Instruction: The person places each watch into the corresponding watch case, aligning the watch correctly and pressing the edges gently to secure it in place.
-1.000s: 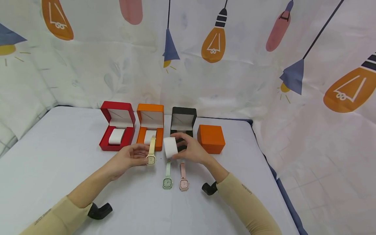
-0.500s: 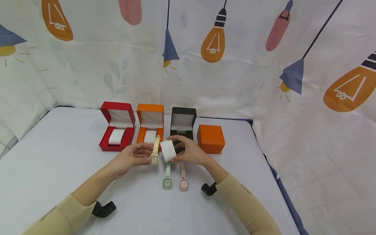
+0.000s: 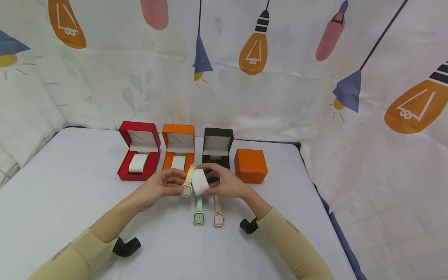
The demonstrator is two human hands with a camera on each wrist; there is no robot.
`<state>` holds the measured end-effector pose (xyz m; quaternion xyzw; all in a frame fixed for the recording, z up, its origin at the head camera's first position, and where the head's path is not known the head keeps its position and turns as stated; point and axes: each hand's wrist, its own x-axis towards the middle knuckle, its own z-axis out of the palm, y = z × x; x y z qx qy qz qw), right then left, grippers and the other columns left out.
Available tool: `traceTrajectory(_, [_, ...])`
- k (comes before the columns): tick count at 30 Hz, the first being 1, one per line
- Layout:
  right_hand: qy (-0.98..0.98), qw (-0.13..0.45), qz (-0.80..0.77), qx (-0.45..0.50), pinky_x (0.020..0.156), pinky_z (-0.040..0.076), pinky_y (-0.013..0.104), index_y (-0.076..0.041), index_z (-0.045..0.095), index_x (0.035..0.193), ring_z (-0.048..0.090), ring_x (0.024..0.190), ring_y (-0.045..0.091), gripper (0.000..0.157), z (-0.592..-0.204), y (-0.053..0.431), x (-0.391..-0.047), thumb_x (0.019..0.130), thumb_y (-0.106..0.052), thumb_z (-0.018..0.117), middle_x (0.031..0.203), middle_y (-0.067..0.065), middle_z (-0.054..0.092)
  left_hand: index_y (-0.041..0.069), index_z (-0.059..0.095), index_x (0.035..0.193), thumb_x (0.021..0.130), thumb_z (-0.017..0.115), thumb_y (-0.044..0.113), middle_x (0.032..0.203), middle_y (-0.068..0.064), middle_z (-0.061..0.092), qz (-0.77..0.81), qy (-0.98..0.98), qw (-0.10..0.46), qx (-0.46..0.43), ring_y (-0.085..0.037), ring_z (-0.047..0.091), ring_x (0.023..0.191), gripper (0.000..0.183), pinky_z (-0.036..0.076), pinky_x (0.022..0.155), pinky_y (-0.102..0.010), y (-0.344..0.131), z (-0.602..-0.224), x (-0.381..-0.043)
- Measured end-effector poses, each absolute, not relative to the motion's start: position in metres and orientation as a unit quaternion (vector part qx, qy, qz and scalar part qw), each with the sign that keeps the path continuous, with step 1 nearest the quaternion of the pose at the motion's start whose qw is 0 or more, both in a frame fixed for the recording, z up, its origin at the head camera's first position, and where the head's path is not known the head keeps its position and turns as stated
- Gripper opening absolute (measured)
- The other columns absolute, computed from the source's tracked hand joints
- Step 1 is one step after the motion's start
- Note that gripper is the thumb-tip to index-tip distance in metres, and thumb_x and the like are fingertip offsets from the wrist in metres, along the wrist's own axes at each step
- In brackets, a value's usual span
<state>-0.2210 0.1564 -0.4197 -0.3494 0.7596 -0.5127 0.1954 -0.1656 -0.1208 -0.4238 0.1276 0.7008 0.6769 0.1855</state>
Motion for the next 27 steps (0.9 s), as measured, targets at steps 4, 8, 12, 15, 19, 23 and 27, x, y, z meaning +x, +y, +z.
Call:
traceTrajectory(4, [0.758,0.198,-0.516,-0.346,0.091,0.058,0.045,-0.012,0.047,0.15,0.056,0.121,0.033,0.08,-0.4185,0.1555,-0.22,0.081,0.006,0.083,0.153,0.004,0.044,-0.002,0.054,0.135,0.096,0.072,0.006,0.123,-0.018,0.064,0.678,0.699,0.185,0.13,-0.029,0.063,0.11,0.043,0.058,0.09,-0.034,-0.1199,-0.4238,-0.1676])
traceTrajectory(8, [0.765,0.194,-0.515,-0.335,0.09,0.058,0.04,-0.015,0.047,0.151,0.058,0.12,0.029,0.08,-0.4169,0.1548,-0.2195,0.082,0.004,0.084,0.152,0.002,0.045,-0.002,0.054,0.136,0.097,0.071,0.006,0.123,-0.019,0.064,0.679,0.7,0.175,0.133,-0.03,0.063,0.111,0.043,0.058,0.091,-0.036,-0.1192,-0.4238,-0.1696])
traceTrajectory(12, [0.769,0.187,-0.516,-0.327,0.089,0.059,0.037,-0.017,0.048,0.15,0.06,0.117,0.028,0.08,-0.4162,0.1553,-0.219,0.082,0.001,0.085,0.15,0.001,0.046,0.001,0.056,0.137,0.096,0.072,0.006,0.125,-0.018,0.063,0.682,0.702,0.162,0.127,-0.03,0.063,0.112,0.045,0.058,0.092,-0.039,-0.1178,-0.4236,-0.1704])
traceTrajectory(15, [0.768,0.183,-0.522,-0.323,0.088,0.059,0.037,-0.017,0.047,0.151,0.061,0.115,0.028,0.08,-0.4161,0.156,-0.2188,0.082,0.001,0.085,0.148,0.002,0.047,0.003,0.057,0.138,0.095,0.074,0.008,0.124,-0.017,0.064,0.686,0.702,0.148,0.12,-0.03,0.064,0.111,0.046,0.058,0.091,-0.038,-0.1163,-0.4244,-0.1705])
traceTrajectory(19, [0.765,0.18,-0.53,-0.318,0.087,0.06,0.039,-0.015,0.046,0.151,0.062,0.112,0.029,0.08,-0.4148,0.1568,-0.2186,0.083,0.0,0.084,0.146,0.004,0.049,0.001,0.06,0.132,0.095,0.075,0.01,0.12,-0.017,0.066,0.687,0.705,0.123,0.124,-0.03,0.067,0.108,0.041,0.058,0.091,-0.034,-0.1147,-0.4267,-0.1704])
traceTrajectory(23, [0.765,0.181,-0.534,-0.311,0.086,0.06,0.04,-0.016,0.046,0.151,0.061,0.112,0.029,0.079,-0.4148,0.1578,-0.2194,0.084,-0.001,0.084,0.146,0.003,0.049,0.001,0.067,0.125,0.095,0.075,0.013,0.118,-0.014,0.069,0.679,0.717,0.098,0.125,-0.028,0.068,0.106,0.033,0.057,0.091,-0.031,-0.1134,-0.4291,-0.1702])
traceTrajectory(27, [0.764,0.184,-0.54,-0.301,0.085,0.06,0.041,-0.016,0.046,0.151,0.061,0.113,0.029,0.079,-0.4153,0.1583,-0.2206,0.084,0.0,0.084,0.146,0.003,0.049,0.005,0.071,0.124,0.096,0.076,0.016,0.117,-0.011,0.071,0.667,0.731,0.076,0.122,-0.027,0.068,0.106,0.031,0.057,0.09,-0.028,-0.1119,-0.4285,-0.1691])
